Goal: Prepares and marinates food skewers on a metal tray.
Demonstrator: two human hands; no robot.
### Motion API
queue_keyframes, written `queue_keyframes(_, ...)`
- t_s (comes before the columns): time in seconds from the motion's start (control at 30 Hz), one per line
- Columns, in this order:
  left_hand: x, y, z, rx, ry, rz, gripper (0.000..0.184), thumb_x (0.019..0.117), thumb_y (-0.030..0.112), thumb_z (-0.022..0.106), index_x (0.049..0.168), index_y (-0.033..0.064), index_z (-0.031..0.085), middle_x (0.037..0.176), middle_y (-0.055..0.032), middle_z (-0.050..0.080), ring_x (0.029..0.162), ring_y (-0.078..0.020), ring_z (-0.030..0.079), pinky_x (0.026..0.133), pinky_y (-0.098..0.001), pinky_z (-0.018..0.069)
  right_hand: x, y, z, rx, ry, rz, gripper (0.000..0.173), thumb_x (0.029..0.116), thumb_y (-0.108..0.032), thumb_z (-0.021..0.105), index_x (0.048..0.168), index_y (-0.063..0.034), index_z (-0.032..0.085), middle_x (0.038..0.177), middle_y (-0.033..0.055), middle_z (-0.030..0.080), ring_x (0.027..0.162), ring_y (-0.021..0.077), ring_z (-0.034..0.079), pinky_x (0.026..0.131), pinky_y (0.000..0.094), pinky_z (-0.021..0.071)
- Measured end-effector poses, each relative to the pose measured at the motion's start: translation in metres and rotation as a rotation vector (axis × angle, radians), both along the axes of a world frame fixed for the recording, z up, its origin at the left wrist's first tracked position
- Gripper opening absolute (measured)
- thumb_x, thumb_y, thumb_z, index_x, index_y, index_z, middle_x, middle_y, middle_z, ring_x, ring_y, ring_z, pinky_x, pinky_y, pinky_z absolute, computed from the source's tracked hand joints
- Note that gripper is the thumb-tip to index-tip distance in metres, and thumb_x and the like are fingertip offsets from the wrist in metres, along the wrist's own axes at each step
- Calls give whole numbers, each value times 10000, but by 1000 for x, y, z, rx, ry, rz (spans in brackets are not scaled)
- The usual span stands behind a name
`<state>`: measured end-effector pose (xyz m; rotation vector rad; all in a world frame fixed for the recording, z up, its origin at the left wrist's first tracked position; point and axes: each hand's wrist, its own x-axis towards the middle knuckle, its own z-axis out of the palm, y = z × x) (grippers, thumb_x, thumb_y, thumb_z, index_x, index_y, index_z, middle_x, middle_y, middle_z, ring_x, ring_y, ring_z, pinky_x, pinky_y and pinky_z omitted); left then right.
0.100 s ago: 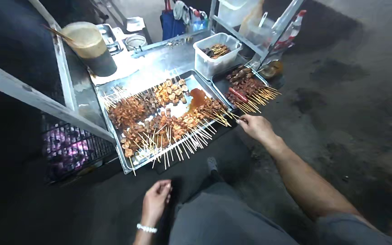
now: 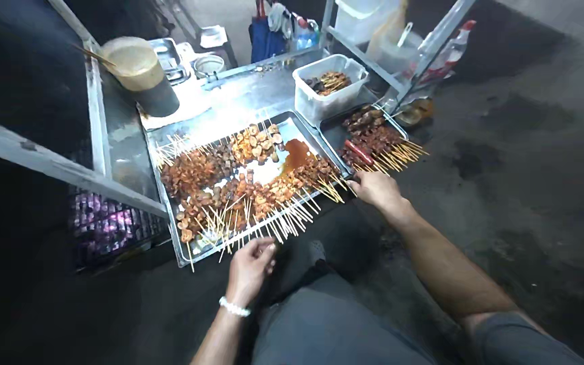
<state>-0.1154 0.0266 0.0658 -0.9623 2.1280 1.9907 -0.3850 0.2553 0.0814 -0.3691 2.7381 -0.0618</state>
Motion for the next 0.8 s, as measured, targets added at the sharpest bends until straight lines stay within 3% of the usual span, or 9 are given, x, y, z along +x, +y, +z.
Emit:
queue_keyframes(0.13, -133, 54, 14, 387, -131, 59, 381, 1042, 179, 609, 1366, -13, 560, 1253, -171, 659, 994, -228, 720, 863, -357, 609, -35, -15, -9, 134, -227, 0, 518, 1033, -470, 557, 1217, -4, 690, 1231, 263, 685, 1201, 451, 639, 973, 673, 484)
queue_keyframes(0.3, -223, 96, -25, 495, -449, 154, 586, 1008, 401, 638, 1430, 17, 504, 1386, -244, 551, 1187, -352, 612, 946, -490, 538, -43, -10, -20, 192, -357, 97, 423, 1011, -372, 562, 1240, -36, 678, 1242, 211, 697, 1193, 399, 661, 953, 626, 520)
queue_keyframes(0.43, -249, 117, -51, 660, -546, 231, 590, 1001, 428, 631, 1456, 88, 472, 1228, -219, 617, 987, -316, 665, 817, -452, 571, -44, -7, -26, 232, -377, 174, 394, 978, -285, 589, 1291, -54, 649, 1215, 196, 710, 1162, 379, 681, 919, 602, 541)
queue_keyframes(0.5, -258, 124, -56, 686, -555, 283, 437, 1022, 402, 598, 1315, 80, 555, 971, -134, 691, 759, -213, 678, 669, -358, 571, -44, -9, -27, 232, -382, 228, 393, 988, -261, 604, 1306, -30, 628, 1202, 217, 706, 1153, 399, 680, 920, 603, 541)
queue_keyframes(0.57, -262, 127, -61, 694, -557, 311, 343, 1062, 398, 528, 1072, 65, 607, 747, -55, 619, 590, -150, 596, 556, -307, 525, -43, -12, -29, 220, -380, 269, 374, 1002, -260, 594, 1296, -32, 630, 1187, 219, 710, 1146, 404, 682, 919, 598, 542)
queue_keyframes(0.63, -259, 129, -70, 679, -528, 329, 374, 1092, 393, 453, 956, 73, 591, 648, -19, 539, 497, -123, 521, 472, -279, 474, -39, -16, -30, 189, -391, 306, 349, 1004, -257, 595, 1264, -29, 643, 1173, 216, 713, 1145, 401, 681, 925, 598, 538)
queue_keyframes(0.7, -253, 130, -77, 588, -502, 349, 357, 1099, 363, 432, 954, 74, 586, 672, -19, 517, 507, -122, 495, 470, -283, 453, -33, -23, -32, 151, -421, 340, 333, 984, -224, 613, 1240, -15, 649, 1179, 222, 706, 1157, 409, 670, 947, 608, 523)
queue_keyframes(0.73, -249, 127, -77, 513, -499, 335, 360, 1103, 355, 434, 1009, 55, 608, 753, -49, 545, 588, -152, 522, 541, -323, 475, -29, -27, -34, 127, -427, 355, 323, 973, -207, 621, 1225, -7, 653, 1174, 229, 705, 1152, 418, 669, 947, 615, 520)
queue_keyframes(0.8, -237, 117, -76, 400, -507, 285, 422, 1111, 359, 426, 1170, -3, 634, 1024, -166, 636, 895, -270, 618, 791, -464, 523, -18, -37, -39, 83, -431, 393, 300, 956, -189, 635, 1197, -11, 665, 1163, 228, 707, 1144, 417, 671, 942, 621, 521)
